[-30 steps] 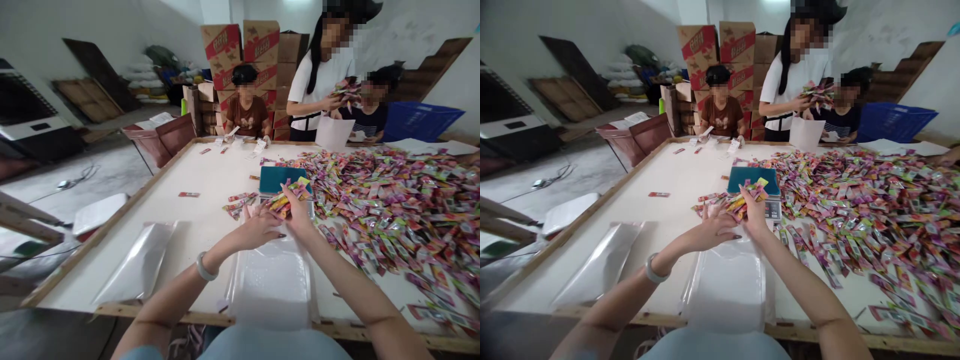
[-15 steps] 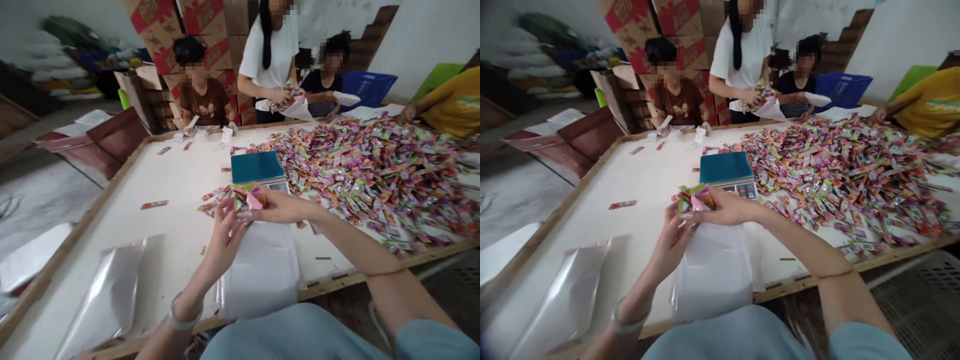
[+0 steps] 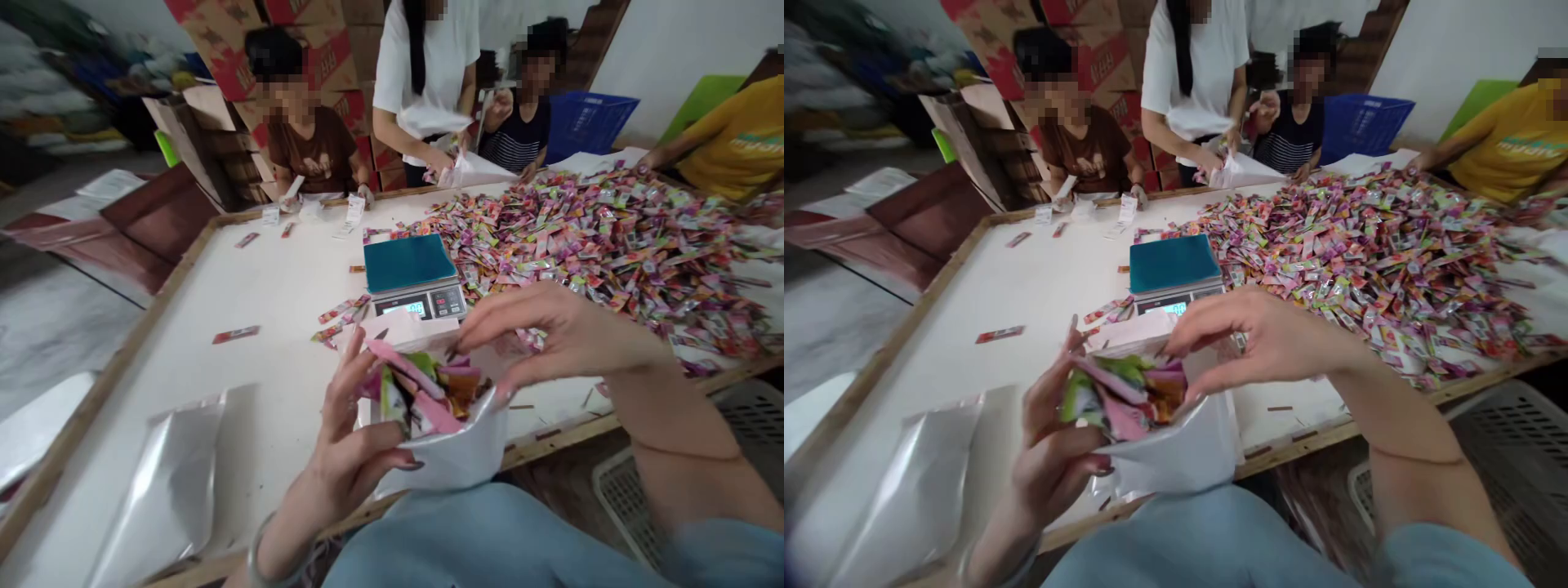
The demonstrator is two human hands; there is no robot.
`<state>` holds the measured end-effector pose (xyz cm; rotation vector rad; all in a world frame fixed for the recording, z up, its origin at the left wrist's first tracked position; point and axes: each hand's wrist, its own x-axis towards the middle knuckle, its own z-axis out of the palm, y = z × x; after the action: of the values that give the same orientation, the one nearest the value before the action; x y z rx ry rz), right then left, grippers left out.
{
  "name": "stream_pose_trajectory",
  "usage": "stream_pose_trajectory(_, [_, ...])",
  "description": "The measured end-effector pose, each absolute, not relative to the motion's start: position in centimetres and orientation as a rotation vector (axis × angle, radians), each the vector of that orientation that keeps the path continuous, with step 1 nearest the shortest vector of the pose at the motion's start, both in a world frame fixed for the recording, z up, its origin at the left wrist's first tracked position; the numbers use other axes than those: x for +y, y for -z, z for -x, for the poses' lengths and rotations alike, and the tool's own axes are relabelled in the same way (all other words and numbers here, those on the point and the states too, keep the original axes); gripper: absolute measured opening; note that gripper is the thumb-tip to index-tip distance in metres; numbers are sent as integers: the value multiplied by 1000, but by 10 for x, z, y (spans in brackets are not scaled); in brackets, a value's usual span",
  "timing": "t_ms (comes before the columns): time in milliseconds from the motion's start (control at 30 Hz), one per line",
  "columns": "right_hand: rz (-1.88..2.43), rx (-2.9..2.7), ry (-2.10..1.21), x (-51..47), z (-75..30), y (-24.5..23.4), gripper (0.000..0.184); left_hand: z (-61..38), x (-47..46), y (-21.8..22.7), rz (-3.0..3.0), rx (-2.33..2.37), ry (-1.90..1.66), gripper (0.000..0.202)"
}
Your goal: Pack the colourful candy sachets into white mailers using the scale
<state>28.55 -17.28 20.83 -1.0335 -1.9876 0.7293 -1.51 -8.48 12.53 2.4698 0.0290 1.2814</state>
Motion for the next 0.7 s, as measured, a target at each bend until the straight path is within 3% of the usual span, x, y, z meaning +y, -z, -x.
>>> stream_pose_trajectory(67, [1244, -1747, -640, -162, -319, -173, 55, 18, -84, -121, -2433, 22, -1339, 20])
stream_pose_trajectory(167, [2209, -1203, -513, -141, -364, -105, 74, 23, -87, -118, -2407, -59, -1398, 26])
stream_pose_trajectory(267, [2610, -980, -578, -129, -380, -38, 68, 26, -90, -116, -2500, -130, -1334, 25])
stream_pose_trajectory(433, [2758, -904, -662, -107, -373, 31, 66, 27, -89, -108, -2454, -54, -1437, 22])
stream_pose_trajectory(567, [2672, -940, -767, -91, -392, 37, 36, 31, -89, -102, -2488, 14, -1401, 20])
stream_pose_trajectory(700, [2568, -922, -599, -112, -405, 32, 33, 36, -90, -98, -2454, 26, -1420, 21])
